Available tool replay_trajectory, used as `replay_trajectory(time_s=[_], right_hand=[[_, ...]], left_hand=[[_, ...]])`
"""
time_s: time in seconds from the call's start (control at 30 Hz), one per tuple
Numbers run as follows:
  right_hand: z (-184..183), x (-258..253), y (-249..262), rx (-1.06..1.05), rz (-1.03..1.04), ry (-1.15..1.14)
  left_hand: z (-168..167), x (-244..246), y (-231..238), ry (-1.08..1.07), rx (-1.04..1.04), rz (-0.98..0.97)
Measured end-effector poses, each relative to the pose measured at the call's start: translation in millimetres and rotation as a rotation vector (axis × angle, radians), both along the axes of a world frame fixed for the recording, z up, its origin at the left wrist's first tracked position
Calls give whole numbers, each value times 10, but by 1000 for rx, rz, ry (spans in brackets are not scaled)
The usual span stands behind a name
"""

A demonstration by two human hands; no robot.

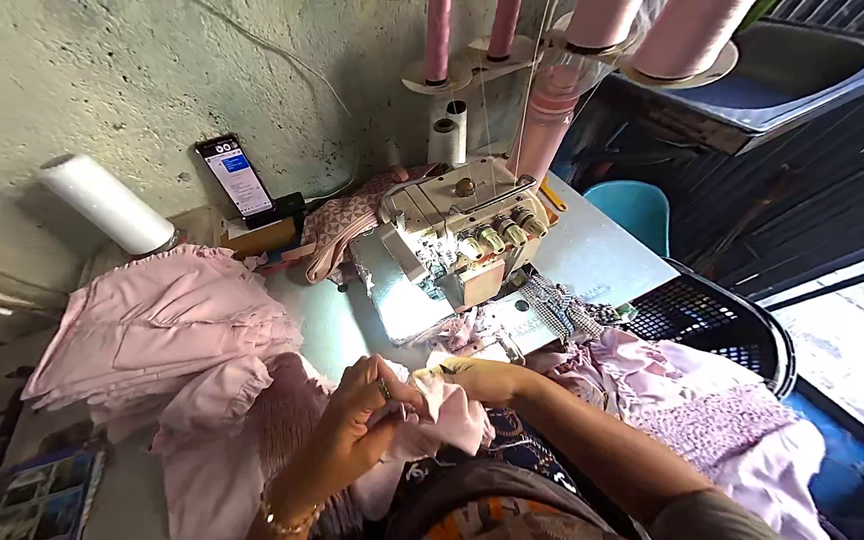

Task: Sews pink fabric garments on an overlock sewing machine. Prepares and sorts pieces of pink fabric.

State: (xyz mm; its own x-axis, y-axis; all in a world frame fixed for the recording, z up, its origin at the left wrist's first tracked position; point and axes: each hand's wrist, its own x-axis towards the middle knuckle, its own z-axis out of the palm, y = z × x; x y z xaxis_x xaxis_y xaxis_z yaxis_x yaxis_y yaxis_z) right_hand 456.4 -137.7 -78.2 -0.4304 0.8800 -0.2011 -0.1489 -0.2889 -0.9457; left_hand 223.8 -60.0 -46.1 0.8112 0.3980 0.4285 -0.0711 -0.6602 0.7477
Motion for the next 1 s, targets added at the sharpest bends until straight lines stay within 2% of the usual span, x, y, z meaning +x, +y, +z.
replay_trajectory(time_s=[0.07, 0.13, 0.3, 0.4, 0.5, 0.6, 0.8, 0.87, 0.93, 1.0], right_hand=[[-51, -4, -16, 61, -42, 90], [-79, 60, -11, 175, -88, 68], [-65, 96, -74, 275, -111, 20], [-113, 71, -69, 456, -168, -88], [-39, 10, -124, 577, -315, -315], [44, -43, -178, 668, -412, -459], [261, -73, -271, 835, -433, -511], [324, -92, -271, 852, -420, -505], [387, -128, -252, 863, -394, -503], [472, -184, -227, 828, -275, -554]], left_hand=[[-107, 14, 4, 20, 45, 93], [-186, -12, -13, 58, 32, 131], [-277, 21, -84, 69, -21, 175], [-297, 83, -92, 48, -5, 225], [-278, 124, -104, 53, 5, 257], [-236, 167, -32, 52, -21, 180], [-252, 214, 232, -16, -334, -123], [-274, 218, 248, -38, -374, -211], [-250, 163, 221, -34, -311, -206], [-153, -29, 97, -28, -190, -34]])
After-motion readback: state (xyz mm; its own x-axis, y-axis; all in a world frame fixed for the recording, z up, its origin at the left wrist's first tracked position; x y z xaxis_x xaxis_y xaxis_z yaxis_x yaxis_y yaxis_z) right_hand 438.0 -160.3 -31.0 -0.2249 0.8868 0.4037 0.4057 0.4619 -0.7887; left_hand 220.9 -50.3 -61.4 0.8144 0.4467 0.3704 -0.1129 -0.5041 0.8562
